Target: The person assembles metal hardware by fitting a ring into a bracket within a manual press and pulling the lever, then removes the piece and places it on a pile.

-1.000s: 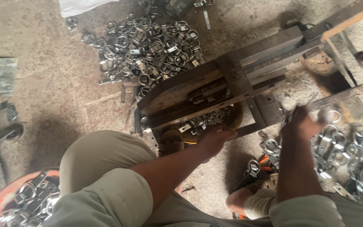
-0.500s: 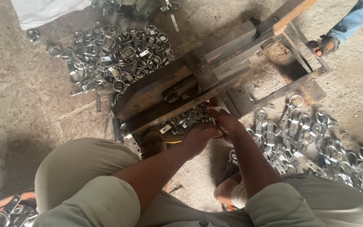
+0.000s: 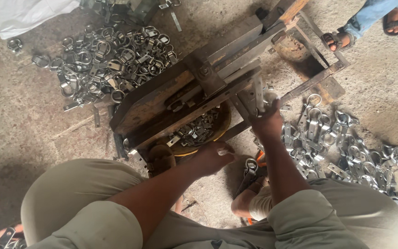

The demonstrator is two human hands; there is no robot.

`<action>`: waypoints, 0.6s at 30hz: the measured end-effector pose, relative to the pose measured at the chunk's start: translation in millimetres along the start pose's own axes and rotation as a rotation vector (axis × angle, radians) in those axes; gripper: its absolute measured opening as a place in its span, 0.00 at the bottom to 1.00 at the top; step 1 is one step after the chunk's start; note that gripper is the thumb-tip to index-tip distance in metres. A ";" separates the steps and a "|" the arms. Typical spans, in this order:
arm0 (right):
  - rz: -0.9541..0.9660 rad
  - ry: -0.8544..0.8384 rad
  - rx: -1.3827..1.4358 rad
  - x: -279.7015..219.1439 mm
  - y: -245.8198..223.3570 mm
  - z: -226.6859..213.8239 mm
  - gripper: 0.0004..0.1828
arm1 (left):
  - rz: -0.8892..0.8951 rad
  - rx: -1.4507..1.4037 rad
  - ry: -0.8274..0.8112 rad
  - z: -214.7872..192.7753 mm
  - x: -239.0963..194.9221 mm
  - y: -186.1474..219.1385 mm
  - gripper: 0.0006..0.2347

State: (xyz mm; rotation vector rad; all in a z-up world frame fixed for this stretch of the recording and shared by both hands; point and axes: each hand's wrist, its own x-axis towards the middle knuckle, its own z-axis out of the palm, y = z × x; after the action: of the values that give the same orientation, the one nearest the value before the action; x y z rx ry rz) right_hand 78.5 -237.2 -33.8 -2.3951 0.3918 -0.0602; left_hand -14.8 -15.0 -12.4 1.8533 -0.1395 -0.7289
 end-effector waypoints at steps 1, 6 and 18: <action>-0.001 -0.003 -0.002 1.2 -6.2 -1.4 0.48 | 0.133 0.104 0.062 0.4 3.8 -4.7 0.16; -0.280 0.043 -0.166 1.8 -33.8 3.9 0.43 | 0.078 0.129 0.107 -1.3 8.1 -6.0 0.15; -0.438 -0.094 -0.228 -10.2 -49.1 12.1 0.40 | -0.045 0.063 0.166 -7.7 -2.0 10.9 0.13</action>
State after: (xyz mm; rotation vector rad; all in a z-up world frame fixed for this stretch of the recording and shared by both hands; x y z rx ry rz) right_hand 83.5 -191.6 -10.2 -2.6563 -0.1852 -0.1046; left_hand -9.6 -12.4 -0.3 1.9737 -0.0134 -0.6043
